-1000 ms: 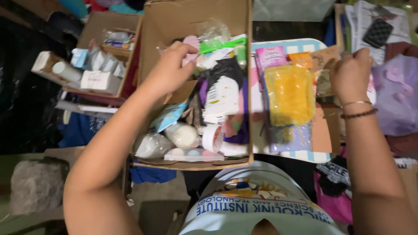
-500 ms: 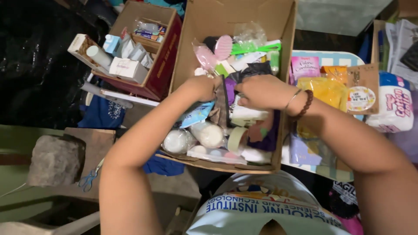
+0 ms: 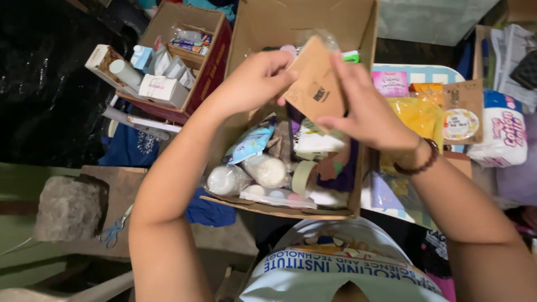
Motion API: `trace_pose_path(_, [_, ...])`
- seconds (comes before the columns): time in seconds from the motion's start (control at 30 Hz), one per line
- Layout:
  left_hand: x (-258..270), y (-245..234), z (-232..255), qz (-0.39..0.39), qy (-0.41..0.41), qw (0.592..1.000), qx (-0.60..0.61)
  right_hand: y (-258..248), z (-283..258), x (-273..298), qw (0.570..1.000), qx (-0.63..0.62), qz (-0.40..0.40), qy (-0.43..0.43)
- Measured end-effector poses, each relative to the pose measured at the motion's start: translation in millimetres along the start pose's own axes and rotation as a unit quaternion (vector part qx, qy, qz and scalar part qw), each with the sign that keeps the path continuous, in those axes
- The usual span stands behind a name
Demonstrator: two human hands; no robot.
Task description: The person sorts through a cardboard box filled with assorted items, picking up and placing down objects such as bottles, packets, a yellow mesh bag, and small cardboard pieces. Items are moved between the box and a nearby tray.
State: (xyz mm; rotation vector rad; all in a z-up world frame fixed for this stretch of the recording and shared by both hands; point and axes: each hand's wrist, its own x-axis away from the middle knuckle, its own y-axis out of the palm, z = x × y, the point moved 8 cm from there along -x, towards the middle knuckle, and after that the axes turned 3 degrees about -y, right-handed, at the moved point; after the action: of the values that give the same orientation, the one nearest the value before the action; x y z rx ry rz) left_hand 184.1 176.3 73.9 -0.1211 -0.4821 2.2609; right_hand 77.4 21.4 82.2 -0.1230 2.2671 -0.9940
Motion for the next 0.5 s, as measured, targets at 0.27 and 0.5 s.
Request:
trace_pose_path(0.27, [1.2,66.9,87.2,-0.048,0.228,0.969,-0.088,-80.2,39.3,114.8,0.948,-0.192,0.2,0.16])
trace_pose_path(0.5, [-92.3,24.8,-146.6,-0.05,0.009,0.884,-0.464,-100.7,24.5,194.2,0.928,-0.162,0.313,0.119])
